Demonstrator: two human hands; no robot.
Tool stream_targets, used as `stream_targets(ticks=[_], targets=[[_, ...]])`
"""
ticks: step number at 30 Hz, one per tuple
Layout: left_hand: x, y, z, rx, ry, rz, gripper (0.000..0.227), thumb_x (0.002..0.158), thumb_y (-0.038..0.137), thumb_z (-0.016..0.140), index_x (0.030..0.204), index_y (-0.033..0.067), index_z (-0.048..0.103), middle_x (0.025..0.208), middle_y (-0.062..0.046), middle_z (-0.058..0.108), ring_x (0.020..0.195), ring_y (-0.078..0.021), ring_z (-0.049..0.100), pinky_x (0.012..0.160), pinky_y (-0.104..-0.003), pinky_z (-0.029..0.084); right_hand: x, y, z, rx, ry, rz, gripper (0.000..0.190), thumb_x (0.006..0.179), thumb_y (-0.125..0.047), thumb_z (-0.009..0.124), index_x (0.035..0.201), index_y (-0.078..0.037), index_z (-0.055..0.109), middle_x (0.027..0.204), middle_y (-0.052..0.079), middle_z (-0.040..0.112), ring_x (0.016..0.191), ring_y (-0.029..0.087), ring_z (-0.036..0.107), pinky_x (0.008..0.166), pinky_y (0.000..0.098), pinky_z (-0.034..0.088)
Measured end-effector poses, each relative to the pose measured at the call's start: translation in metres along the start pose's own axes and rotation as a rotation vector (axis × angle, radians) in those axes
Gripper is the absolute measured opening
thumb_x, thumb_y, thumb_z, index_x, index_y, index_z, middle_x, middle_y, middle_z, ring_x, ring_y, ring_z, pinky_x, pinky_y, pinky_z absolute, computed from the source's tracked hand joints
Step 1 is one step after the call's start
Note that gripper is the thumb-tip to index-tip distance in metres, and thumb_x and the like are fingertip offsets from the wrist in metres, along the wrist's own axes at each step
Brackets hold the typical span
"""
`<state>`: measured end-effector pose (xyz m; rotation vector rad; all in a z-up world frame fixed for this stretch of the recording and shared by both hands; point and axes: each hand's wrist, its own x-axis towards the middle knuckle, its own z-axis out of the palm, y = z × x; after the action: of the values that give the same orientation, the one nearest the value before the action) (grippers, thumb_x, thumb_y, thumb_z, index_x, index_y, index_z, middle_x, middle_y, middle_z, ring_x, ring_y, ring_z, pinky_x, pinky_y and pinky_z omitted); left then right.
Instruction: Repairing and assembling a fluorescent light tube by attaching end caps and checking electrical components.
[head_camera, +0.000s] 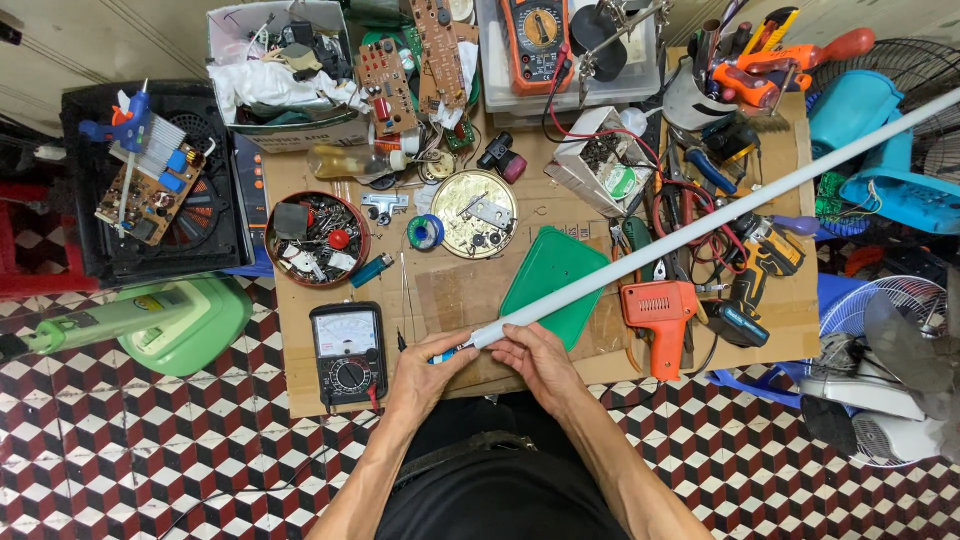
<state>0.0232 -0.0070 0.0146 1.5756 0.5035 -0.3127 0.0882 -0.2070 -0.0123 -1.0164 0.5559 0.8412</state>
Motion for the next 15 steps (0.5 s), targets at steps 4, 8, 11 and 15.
stream_targets(ticks=[4, 8, 11, 15], targets=[[-0.003, 0.012, 0.001, 0.057, 0.021, -0.023, 0.036, 0.084, 0.021, 0.080, 0.117, 0.0078, 0.078, 0.117, -0.010, 0.077, 0.105, -0.0173, 0.072, 0.090, -0.027, 0.053, -0.001, -0.002, 0.002, 0.013, 0.004, 0.001, 0.023, 0.096, -0.016, 0.063, 0.111, 0.001, 0.063, 0.104, 0.015, 0.073, 0.094, 0.020, 0.070, 0.086, 0.0339, 0.057], [-0.005, 0.018, 0.000, 0.158, 0.072, 0.028, 0.042, 0.083, 0.021, 0.081, 0.123, 0.0093, 0.074, 0.114, -0.010, 0.074, 0.101, -0.0206, 0.071, 0.086, -0.030, 0.054, 0.001, -0.001, 0.000, 0.037, -0.004, -0.011, 0.024, 0.096, -0.016, 0.064, 0.113, 0.001, 0.064, 0.104, 0.015, 0.072, 0.094, 0.020, 0.069, 0.088, 0.0345, 0.056], [-0.007, 0.020, 0.000, 0.187, 0.069, 0.146, 0.037, 0.086, 0.021, 0.079, 0.120, 0.0085, 0.076, 0.118, -0.008, 0.075, 0.105, -0.0204, 0.072, 0.087, -0.029, 0.054, 0.000, -0.003, 0.003, 0.027, 0.011, -0.006, 0.024, 0.095, -0.016, 0.064, 0.112, 0.001, 0.063, 0.104, 0.015, 0.073, 0.094, 0.020, 0.070, 0.088, 0.0346, 0.056], [-0.006, 0.012, 0.000, 0.177, 0.076, 0.205, 0.034, 0.087, 0.021, 0.079, 0.118, 0.0073, 0.076, 0.117, -0.008, 0.075, 0.105, -0.0210, 0.073, 0.088, -0.030, 0.055, 0.001, -0.003, 0.004, 0.021, 0.015, -0.009, 0.024, 0.095, -0.016, 0.065, 0.112, 0.001, 0.063, 0.103, 0.015, 0.073, 0.093, 0.020, 0.070, 0.087, 0.0343, 0.057]])
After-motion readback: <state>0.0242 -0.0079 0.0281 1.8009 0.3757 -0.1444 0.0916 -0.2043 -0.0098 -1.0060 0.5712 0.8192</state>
